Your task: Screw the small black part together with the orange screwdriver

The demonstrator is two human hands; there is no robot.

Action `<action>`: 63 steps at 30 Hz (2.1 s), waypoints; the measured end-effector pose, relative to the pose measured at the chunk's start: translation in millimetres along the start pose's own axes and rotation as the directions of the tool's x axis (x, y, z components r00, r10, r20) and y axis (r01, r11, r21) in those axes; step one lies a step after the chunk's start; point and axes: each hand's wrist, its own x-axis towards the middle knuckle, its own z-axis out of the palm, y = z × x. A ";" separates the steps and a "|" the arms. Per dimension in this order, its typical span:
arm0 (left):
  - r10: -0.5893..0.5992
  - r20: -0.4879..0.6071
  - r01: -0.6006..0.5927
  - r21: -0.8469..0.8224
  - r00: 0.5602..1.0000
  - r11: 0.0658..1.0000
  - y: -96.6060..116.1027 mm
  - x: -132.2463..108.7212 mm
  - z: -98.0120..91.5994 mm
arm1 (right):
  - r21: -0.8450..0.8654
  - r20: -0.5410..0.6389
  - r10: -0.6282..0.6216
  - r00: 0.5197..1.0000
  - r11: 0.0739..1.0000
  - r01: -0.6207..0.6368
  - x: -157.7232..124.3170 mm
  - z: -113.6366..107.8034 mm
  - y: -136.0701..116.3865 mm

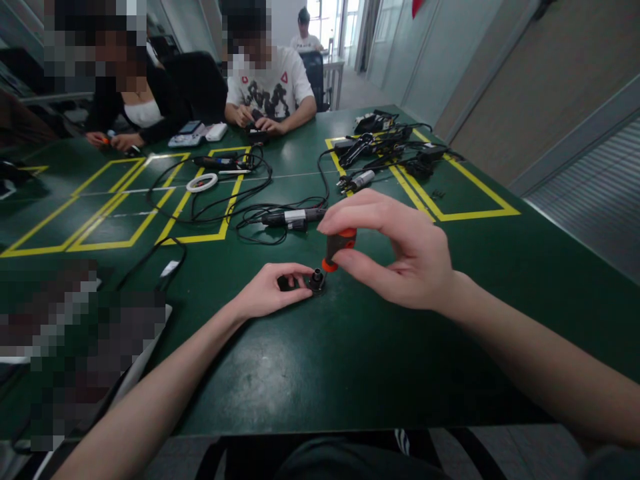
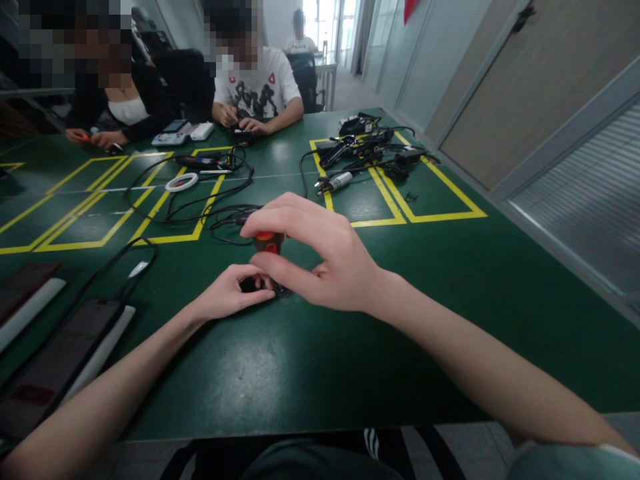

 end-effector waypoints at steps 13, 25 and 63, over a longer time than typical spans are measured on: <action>-0.015 -0.007 0.015 0.002 1.000 1.000 1.4 0.0 -0.5 | 0.060 -0.001 0.116 0.993 0.992 -0.115 1.9 -2.2 -4.8; -0.035 -0.034 0.032 -0.088 0.999 0.996 -2.0 -0.4 1.0 | 0.006 -0.016 0.129 0.991 0.992 -0.129 -0.8 -1.5 -4.2; -0.039 -0.018 0.038 -0.010 0.999 0.999 2.3 -0.4 2.1 | -0.057 0.040 0.111 0.993 0.992 -0.109 -0.8 -3.8 -5.8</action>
